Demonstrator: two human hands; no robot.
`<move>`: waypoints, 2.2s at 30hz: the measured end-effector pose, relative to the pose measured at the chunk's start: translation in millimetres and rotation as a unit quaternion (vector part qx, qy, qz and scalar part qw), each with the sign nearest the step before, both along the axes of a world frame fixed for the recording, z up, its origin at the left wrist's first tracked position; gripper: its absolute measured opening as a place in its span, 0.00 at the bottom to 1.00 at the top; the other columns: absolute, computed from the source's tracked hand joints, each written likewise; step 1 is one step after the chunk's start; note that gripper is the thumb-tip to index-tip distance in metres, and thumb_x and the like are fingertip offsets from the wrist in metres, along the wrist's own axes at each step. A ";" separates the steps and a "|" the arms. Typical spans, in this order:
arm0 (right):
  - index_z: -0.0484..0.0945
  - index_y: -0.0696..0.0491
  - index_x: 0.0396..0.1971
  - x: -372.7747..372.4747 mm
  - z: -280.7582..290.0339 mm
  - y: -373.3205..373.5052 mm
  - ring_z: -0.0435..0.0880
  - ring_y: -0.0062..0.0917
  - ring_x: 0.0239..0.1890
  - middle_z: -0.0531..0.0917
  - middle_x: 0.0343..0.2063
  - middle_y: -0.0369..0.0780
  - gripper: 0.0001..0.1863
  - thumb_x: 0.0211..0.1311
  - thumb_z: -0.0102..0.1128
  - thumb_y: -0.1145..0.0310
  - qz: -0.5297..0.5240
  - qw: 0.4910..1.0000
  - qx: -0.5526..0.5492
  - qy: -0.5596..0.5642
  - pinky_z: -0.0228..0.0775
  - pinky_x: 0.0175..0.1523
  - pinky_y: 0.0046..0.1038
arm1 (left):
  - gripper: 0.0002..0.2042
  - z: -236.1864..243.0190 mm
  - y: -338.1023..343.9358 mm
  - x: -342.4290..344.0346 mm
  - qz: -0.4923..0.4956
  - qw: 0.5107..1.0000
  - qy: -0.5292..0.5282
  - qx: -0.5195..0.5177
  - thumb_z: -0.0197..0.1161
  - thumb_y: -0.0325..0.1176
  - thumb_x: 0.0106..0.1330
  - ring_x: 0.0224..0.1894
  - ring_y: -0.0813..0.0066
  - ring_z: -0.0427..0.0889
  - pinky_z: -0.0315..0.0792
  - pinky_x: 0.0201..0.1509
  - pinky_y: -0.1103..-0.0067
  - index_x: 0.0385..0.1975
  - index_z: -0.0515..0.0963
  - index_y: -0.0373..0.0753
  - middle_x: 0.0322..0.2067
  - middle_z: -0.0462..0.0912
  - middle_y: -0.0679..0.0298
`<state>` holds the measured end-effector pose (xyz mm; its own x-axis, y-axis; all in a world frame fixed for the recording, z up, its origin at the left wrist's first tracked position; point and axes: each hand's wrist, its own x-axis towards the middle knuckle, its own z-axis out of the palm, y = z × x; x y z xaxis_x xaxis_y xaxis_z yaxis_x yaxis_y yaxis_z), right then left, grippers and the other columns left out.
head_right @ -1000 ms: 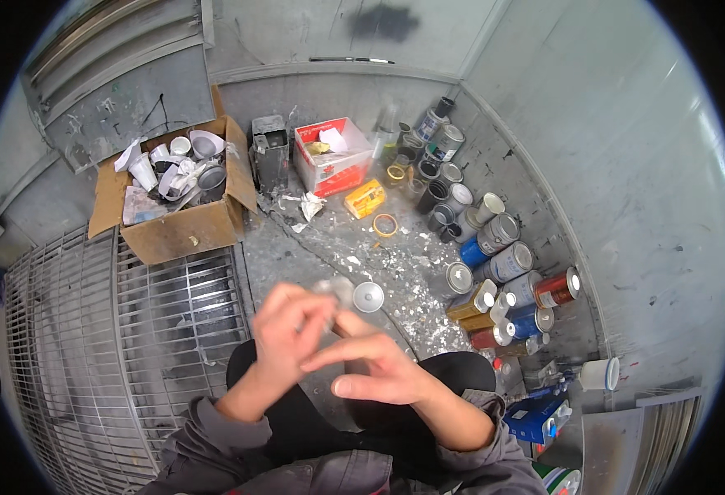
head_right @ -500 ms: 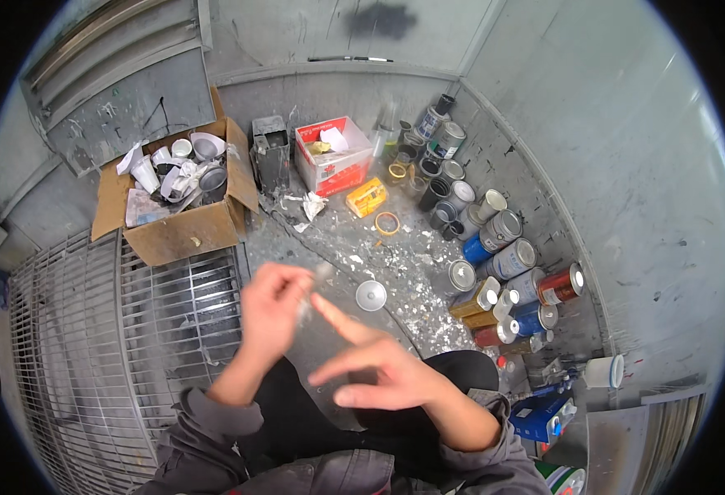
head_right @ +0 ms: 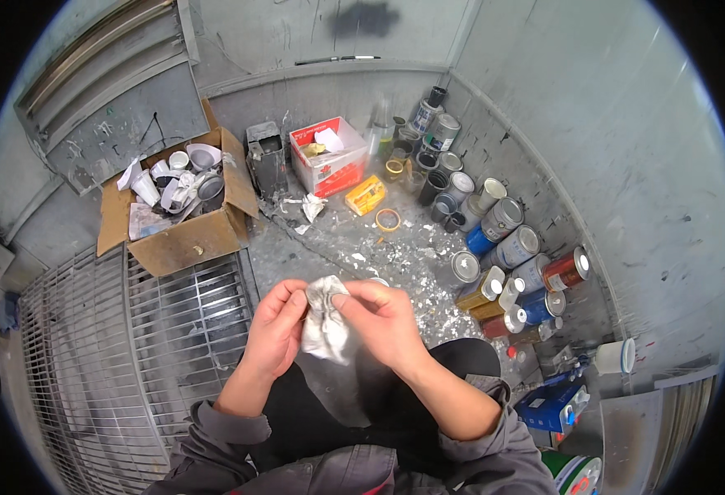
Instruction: The person sits on the floor in a paint storage area, cleans a metal strip with a cloth, then opens a paint can and uses the metal strip to stir the paint. The person continues to stir the paint and briefly picks up a small container.
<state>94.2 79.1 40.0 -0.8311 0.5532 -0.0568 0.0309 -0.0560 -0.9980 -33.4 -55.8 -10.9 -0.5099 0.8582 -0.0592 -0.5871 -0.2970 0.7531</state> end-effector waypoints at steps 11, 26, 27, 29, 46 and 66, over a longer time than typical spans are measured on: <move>0.87 0.57 0.48 9.6 9.0 6.6 0.80 0.17 0.35 0.85 0.34 0.34 0.11 0.66 0.65 0.79 -0.025 0.978 0.205 0.004 0.73 0.41 0.21 | 0.12 1.6 -8.7 -16.0 0.014 0.972 0.213 -0.093 0.62 0.21 0.72 0.44 0.82 0.79 0.74 0.50 0.83 0.53 0.77 0.34 0.40 0.79 0.70; 0.89 0.47 0.43 6.3 4.1 -25.3 0.81 0.36 0.49 0.82 0.43 0.37 0.20 0.48 0.63 0.79 0.063 0.790 0.607 0.055 0.73 0.54 0.37 | 0.15 10.4 -20.2 -13.9 0.004 0.998 0.056 0.024 0.60 0.24 0.75 0.55 0.74 0.79 0.74 0.61 0.76 0.60 0.73 0.33 0.55 0.80 0.59; 0.89 0.48 0.41 7.0 3.8 -23.5 0.81 0.37 0.52 0.82 0.47 0.39 0.20 0.47 0.61 0.82 0.072 0.829 0.551 0.061 0.72 0.57 0.37 | 0.16 8.1 -20.0 -14.5 0.019 0.996 0.078 0.025 0.60 0.23 0.74 0.55 0.75 0.79 0.73 0.61 0.77 0.60 0.73 0.34 0.54 0.80 0.61; 0.88 0.50 0.37 10.8 2.3 -15.2 0.80 0.40 0.57 0.82 0.56 0.42 0.21 0.45 0.57 0.87 0.090 0.895 0.431 0.074 0.70 0.62 0.38 | 0.17 9.0 -22.6 -16.8 0.076 0.985 0.156 0.007 0.62 0.22 0.72 0.55 0.76 0.79 0.73 0.60 0.78 0.60 0.74 0.34 0.53 0.80 0.62; 0.89 0.48 0.33 11.9 -2.2 -9.0 0.55 0.52 0.79 0.58 0.75 0.59 0.25 0.44 0.52 0.91 0.265 0.924 0.274 0.012 0.51 0.78 0.40 | 0.13 38.3 -6.2 9.6 0.248 0.788 0.557 -0.083 0.70 0.17 0.54 0.41 0.57 0.85 0.79 0.44 0.71 0.39 0.82 0.36 0.39 0.83 0.54; 0.47 0.50 0.80 4.3 20.4 -5.4 0.50 0.40 0.81 0.54 0.79 0.48 0.48 0.74 0.41 0.32 0.185 0.906 -0.347 0.157 0.41 0.82 0.48 | 0.15 31.6 -0.3 -19.6 0.372 0.717 0.579 -0.109 0.65 0.14 0.61 0.40 0.64 0.83 0.78 0.42 0.75 0.45 0.86 0.36 0.43 0.80 0.56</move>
<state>98.4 73.7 60.4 -0.9877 0.1557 -0.0125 -0.1044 -0.7175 -0.6887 -53.0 -56.0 20.6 -0.6383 0.3572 0.6819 0.7289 -0.0045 0.6846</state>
